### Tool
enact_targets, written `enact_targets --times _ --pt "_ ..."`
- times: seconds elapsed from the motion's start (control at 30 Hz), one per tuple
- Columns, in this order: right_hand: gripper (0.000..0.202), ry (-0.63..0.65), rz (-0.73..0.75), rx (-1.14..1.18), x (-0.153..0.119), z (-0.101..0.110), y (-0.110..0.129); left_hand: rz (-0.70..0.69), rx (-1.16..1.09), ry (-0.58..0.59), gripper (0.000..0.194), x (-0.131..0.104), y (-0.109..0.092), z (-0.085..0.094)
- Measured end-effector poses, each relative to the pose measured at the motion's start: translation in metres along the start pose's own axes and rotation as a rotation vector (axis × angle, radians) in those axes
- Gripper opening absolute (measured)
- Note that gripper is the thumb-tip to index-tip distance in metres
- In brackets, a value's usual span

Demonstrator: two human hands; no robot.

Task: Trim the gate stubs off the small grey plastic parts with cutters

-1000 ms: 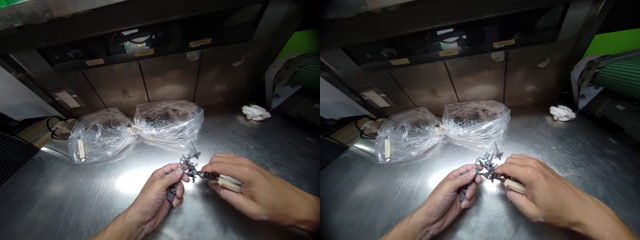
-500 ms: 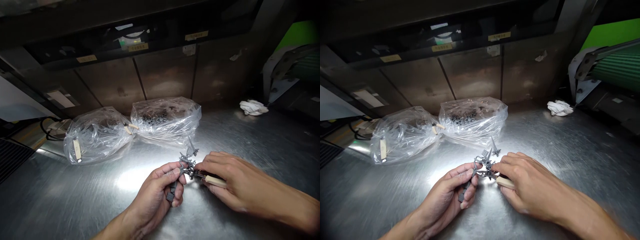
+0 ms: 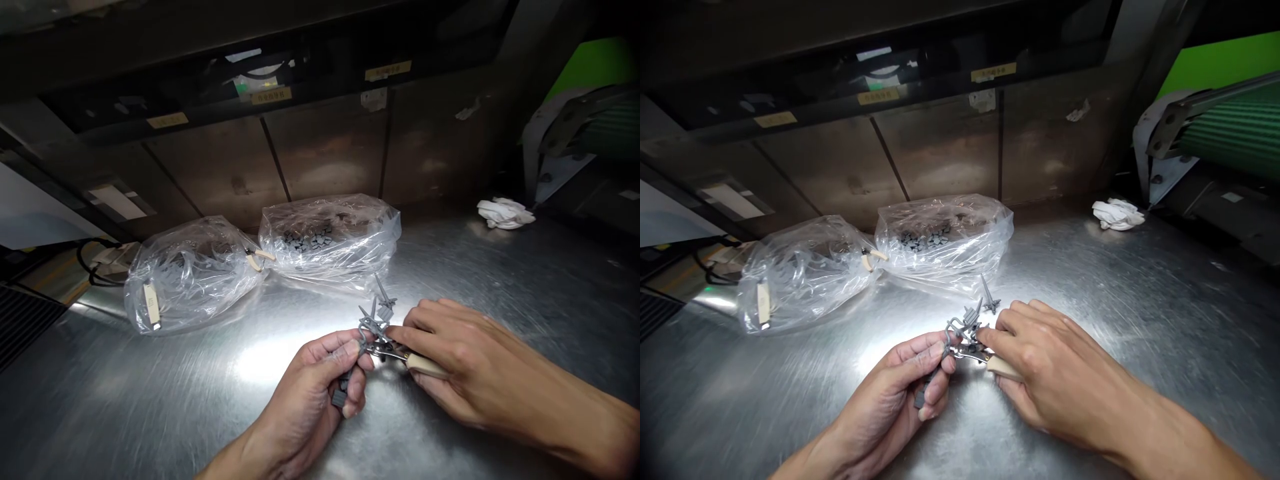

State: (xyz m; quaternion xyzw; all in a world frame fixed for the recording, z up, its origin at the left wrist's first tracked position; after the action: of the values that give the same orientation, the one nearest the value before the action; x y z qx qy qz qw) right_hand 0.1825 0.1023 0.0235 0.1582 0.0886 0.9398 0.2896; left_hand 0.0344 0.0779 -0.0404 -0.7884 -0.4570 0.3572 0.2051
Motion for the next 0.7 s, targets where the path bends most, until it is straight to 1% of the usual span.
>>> enact_targets --times 0.1,0.27,0.5,0.7 --pt "0.024 -0.045 0.001 -0.043 -0.001 0.002 0.004 0.000 -0.020 -0.013 0.027 -0.001 0.000 0.002" --pt "0.023 -0.107 0.034 -0.060 -0.001 0.005 0.010 0.004 -0.034 -0.039 0.033 -0.002 0.001 0.003" --pt "0.017 -0.110 0.060 -0.097 0.000 0.004 0.013 0.012 -0.053 -0.080 0.038 -0.002 0.004 0.006" --pt "0.016 -0.149 0.093 -0.097 0.003 0.010 0.015 0.012 -0.093 -0.095 0.042 -0.004 0.004 0.009"
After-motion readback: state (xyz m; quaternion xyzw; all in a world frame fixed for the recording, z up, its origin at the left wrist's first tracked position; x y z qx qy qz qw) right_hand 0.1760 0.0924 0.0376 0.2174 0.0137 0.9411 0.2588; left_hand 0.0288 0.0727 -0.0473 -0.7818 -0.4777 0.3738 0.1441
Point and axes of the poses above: each hand's wrist, its own x-axis towards the middle knuckle, its own z-axis out of the back of the hand, y = z × x, the point moved 9 cm from there along x, towards the middle knuckle, and after that the axes turned 5 degrees about y, right-handed, at the moved point
